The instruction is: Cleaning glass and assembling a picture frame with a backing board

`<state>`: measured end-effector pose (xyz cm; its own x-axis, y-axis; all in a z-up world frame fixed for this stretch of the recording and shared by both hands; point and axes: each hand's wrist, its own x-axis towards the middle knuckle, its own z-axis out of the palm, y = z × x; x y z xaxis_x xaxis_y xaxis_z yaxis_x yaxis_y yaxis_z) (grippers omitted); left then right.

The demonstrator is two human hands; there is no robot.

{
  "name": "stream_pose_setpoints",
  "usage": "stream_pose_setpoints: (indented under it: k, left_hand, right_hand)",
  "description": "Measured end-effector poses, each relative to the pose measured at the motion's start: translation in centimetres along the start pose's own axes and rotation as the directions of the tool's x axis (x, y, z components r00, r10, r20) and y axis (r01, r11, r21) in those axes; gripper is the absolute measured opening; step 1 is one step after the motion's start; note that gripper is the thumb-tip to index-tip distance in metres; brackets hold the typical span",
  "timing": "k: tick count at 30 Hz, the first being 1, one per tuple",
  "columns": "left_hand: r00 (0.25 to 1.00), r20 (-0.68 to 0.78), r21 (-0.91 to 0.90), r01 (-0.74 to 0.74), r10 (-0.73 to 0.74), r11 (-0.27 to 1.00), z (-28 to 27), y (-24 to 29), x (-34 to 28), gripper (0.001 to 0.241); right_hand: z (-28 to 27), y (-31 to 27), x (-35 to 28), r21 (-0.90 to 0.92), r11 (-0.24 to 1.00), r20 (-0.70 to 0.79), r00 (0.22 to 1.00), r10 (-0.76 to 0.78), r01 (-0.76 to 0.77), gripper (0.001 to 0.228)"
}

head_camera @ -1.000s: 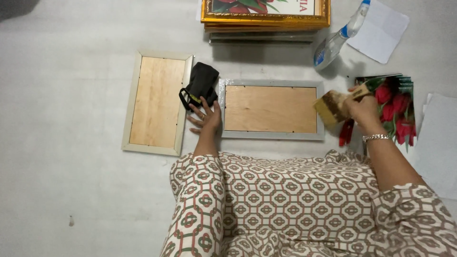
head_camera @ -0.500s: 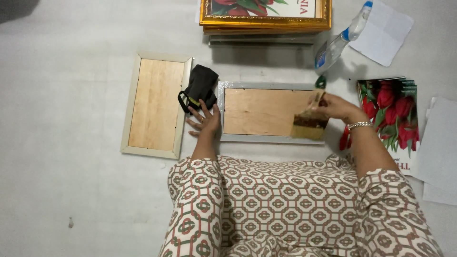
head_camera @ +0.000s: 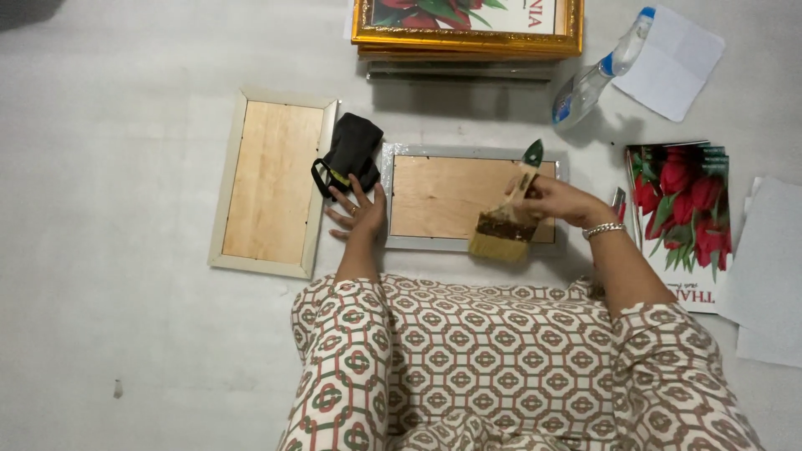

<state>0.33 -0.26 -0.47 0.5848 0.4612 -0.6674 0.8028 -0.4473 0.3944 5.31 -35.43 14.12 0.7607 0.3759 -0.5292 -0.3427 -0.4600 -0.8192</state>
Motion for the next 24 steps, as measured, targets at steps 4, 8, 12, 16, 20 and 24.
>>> stream_pose_setpoints:
  k: [4,8,12,16,20,24]
  left_hand:
    - [1.0,-0.017,0.002,0.002,-0.002,1.0,0.3,-0.4,0.5,0.077]
    - [1.0,-0.003,0.002,-0.011,0.011,1.0,0.5,-0.4,0.4,0.08]
    - [1.0,-0.005,0.003,-0.012,0.012,1.0,0.0,-0.2,-0.1,0.08]
    - [0.999,0.002,-0.034,-0.032,0.032,0.999,-0.2,-0.1,-0.5,0.079]
    - [1.0,0.017,-0.016,-0.018,0.019,1.0,0.2,-0.2,0.1,0.079]
    - [0.999,0.036,-0.018,-0.013,0.014,1.0,-0.8,0.3,-1.1,0.079]
  right_hand:
    - [-1.7,-0.1,3.2,-0.334,0.942,-0.142,0.988,-0.068,0.017,0.03]
    - [-6.2,4.1,6.0,-0.439,0.89,-0.545,0.75,-0.375,0.125,0.017]
    - [-4.9,2.4,3.8,-0.211,0.924,-0.502,0.776,-0.382,0.318,0.025]
    - [1.2,0.9,2.0,0.007,0.96,-0.195,0.942,-0.272,0.279,0.041]
    - [4.8,-1.2,2.6,-0.048,0.996,-0.001,0.997,-0.074,0.074,0.029]
    - [3.4,-1.7,5.4,-0.383,0.919,-0.158,0.973,-0.167,0.095,0.047]
